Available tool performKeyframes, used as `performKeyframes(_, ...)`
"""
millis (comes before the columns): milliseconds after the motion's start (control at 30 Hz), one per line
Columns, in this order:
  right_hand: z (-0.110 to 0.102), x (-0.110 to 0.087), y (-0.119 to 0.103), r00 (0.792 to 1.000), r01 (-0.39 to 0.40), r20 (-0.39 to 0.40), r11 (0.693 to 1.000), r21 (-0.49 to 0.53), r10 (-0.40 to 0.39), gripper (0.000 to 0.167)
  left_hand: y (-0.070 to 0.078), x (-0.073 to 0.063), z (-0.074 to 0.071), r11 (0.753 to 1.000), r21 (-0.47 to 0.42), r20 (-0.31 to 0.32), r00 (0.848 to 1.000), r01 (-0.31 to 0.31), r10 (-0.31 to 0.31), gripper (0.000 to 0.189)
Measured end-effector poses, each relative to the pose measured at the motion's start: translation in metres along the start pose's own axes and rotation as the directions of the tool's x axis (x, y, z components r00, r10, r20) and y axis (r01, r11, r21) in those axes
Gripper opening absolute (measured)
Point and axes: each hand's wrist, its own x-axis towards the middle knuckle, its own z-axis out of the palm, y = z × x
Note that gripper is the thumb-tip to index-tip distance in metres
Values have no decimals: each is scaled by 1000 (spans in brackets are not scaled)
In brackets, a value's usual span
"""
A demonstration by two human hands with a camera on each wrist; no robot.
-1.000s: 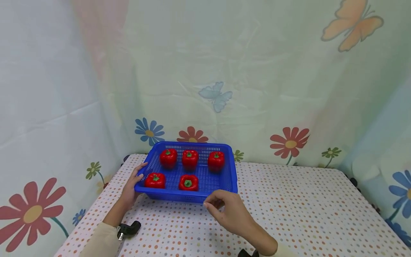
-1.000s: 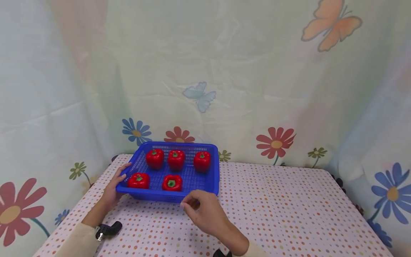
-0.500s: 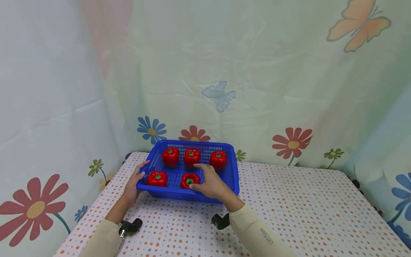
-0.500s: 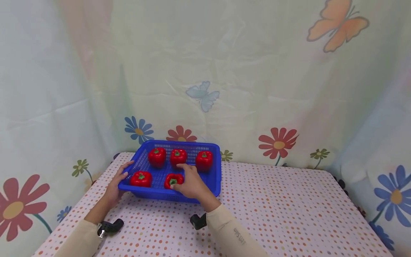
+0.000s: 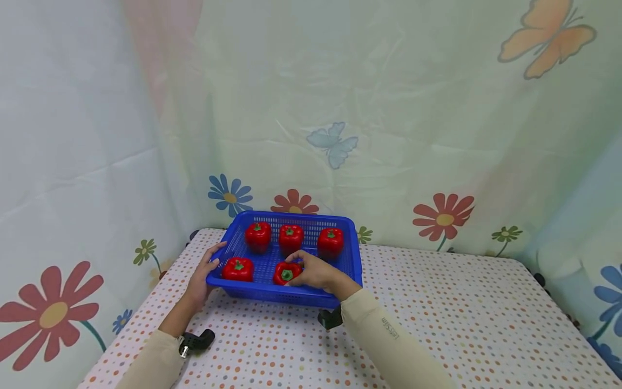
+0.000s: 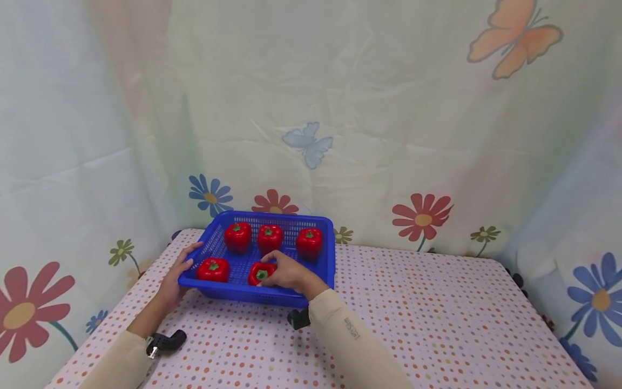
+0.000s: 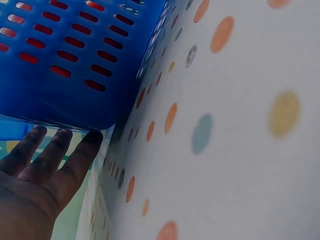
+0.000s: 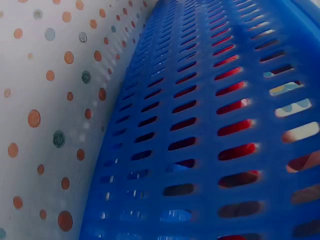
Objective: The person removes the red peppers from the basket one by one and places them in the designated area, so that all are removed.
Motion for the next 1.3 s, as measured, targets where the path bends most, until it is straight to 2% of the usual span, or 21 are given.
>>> performKeyframes(400, 4, 8, 2, 1000, -7, -23, 999, -40, 7, 51, 3, -3, 1, 1000, 22, 1, 1000, -11, 11, 51)
performKeyframes(733, 5, 9, 2, 1000, -4, -14, 999, -40, 3, 53, 3, -4, 1, 1000, 18, -3, 1000, 4, -4, 51)
performKeyframes(967, 5, 10, 2, 1000, 12, -4, 997, -76, -13, 53, 4, -4, 0, 1000, 14, -9, 1000, 11, -11, 51)
performKeyframes(1300, 3, 10, 3, 998, 10, -60, 992, -125, -18, 59, 6, -3, 1, 1000, 12, -2, 1000, 5, -5, 51)
